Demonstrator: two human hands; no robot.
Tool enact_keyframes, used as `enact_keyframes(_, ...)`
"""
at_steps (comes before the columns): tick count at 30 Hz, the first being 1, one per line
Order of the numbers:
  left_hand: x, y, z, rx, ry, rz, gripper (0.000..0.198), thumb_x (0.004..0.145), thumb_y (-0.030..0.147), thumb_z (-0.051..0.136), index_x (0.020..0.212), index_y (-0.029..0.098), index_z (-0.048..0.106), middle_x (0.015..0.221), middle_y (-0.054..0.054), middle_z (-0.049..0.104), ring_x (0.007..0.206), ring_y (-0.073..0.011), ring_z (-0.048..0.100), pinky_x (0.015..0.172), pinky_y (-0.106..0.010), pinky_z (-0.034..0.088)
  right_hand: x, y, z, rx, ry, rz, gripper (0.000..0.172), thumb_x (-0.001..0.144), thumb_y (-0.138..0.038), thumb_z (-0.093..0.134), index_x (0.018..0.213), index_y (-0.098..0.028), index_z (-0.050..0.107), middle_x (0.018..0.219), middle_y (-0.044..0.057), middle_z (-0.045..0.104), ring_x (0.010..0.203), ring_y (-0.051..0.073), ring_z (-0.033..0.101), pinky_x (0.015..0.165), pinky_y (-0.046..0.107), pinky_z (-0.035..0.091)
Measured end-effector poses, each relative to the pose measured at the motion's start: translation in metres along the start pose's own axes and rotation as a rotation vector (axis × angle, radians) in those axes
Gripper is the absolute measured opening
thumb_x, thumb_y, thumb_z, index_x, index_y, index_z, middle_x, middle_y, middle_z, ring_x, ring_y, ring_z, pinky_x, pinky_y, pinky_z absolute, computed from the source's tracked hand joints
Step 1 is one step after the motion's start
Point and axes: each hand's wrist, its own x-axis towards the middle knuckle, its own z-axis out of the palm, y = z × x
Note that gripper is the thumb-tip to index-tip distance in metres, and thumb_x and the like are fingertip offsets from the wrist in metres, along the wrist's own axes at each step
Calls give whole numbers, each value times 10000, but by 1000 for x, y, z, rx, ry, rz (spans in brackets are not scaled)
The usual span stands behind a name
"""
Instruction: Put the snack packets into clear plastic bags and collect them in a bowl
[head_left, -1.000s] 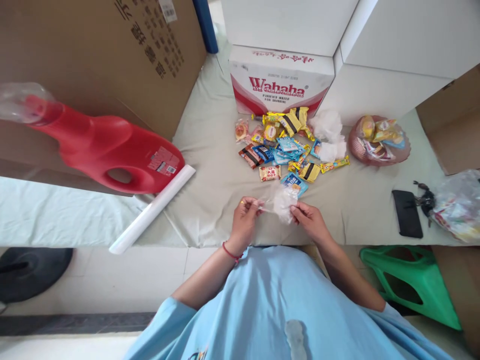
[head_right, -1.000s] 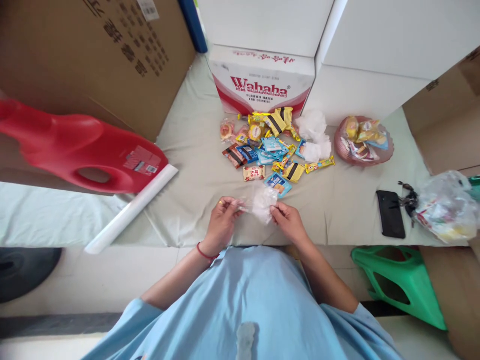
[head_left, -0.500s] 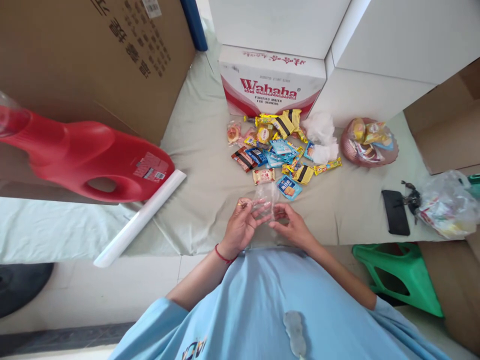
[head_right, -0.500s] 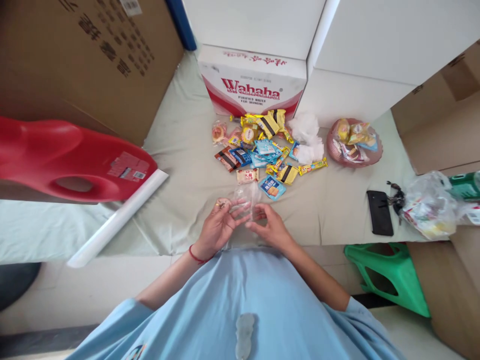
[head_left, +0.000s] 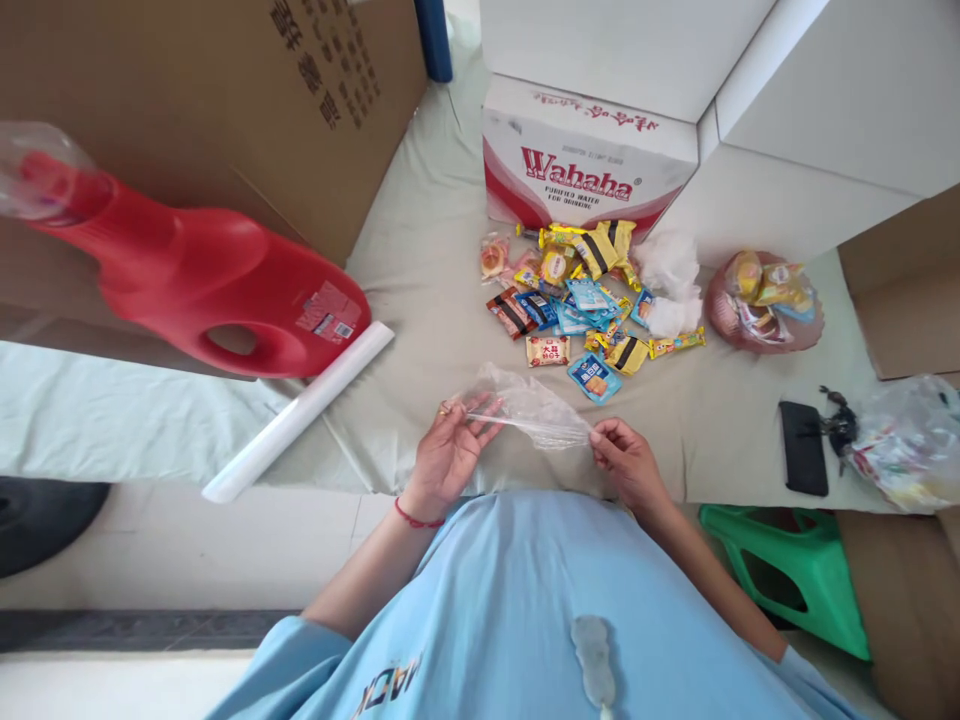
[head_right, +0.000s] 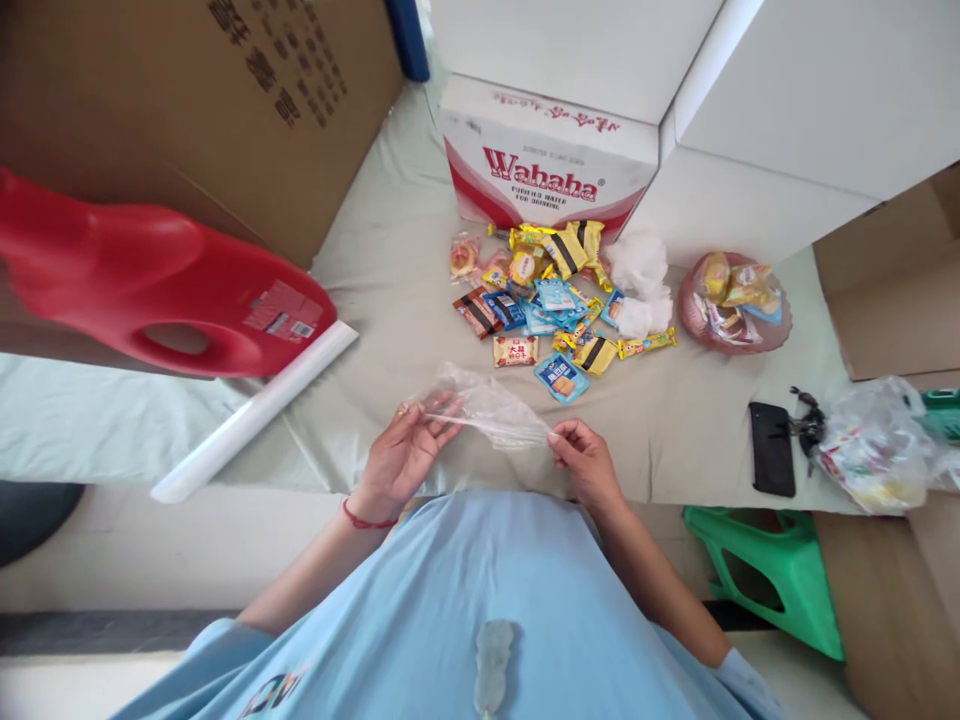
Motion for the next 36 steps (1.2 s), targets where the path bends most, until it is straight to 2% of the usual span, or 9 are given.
enact_keyframes(3,-3,6,1,-13,23,10,175,906,222,740,846,212,576,1217,-81,777,1245,-313,721,1044,-506,591,-9,1,-7,-125,-37,-51,407,788,-598,810,822,-229,642,672,-32,538,580,130,447,559,270,393)
enact_keyframes(8,-8,18,6,11,-15,43,167,868,186,669,737,195,565,1124,-111,782,1219,-293,727,1140,-502,532,-8,-16,-28,-339,-419,-175,331,915,-543,730,847,-219,742,854,48,680,800,192,615,759,332,496)
enact_keyframes(11,-13,20,11,63,-89,31,125,803,185,659,704,188,582,1054,-118,780,1129,-301,755,1147,-531,518,9,-26,-24,-242,-256,-144,382,948,-595,667,1087,-248,745,865,26,685,707,160,579,671,301,488)
enact_keyframes(13,-17,19,15,84,-145,-3,78,771,191,655,706,187,611,1033,-115,780,1082,-307,762,1114,-563,534,24,-30,-9,-113,-183,-108,537,907,-640,691,1312,-289,664,1090,48,721,648,125,544,570,268,447)
enact_keyframes(16,-22,16,18,109,-199,-60,70,754,205,643,686,189,629,1034,-115,786,1030,-310,763,1058,-590,562,44,-30,22,10,-299,-26,742,780,-675,793,1404,-321,603,1367,82,669,587,73,490,483,231,377)
enact_keyframes(20,-28,22,10,112,-172,-14,81,743,204,634,664,187,642,1043,-120,789,1009,-298,756,1027,-552,594,53,-22,46,-10,-541,84,576,684,-610,887,1090,-228,742,855,-4,710,523,63,409,459,205,309)
enact_keyframes(23,-31,32,-4,85,-98,56,90,748,199,627,658,195,625,1056,-124,784,1076,-314,743,1030,-533,602,53,-15,42,-30,-484,48,464,688,-585,890,893,-200,731,665,-53,593,521,71,404,477,207,313)
enact_keyframes(30,-27,41,-24,27,1,122,168,845,212,696,752,199,556,1171,-91,771,1148,-302,746,978,-464,635,41,-9,7,-85,-259,-7,467,741,-609,844,924,-200,712,654,-60,551,522,84,384,505,236,308)
enact_keyframes(36,-10,27,-17,313,66,242,310,910,406,763,952,268,489,949,21,751,652,-141,736,556,-228,572,24,-27,-11,-330,-194,-208,366,854,-590,753,918,-230,776,765,0,625,736,168,542,744,321,464)
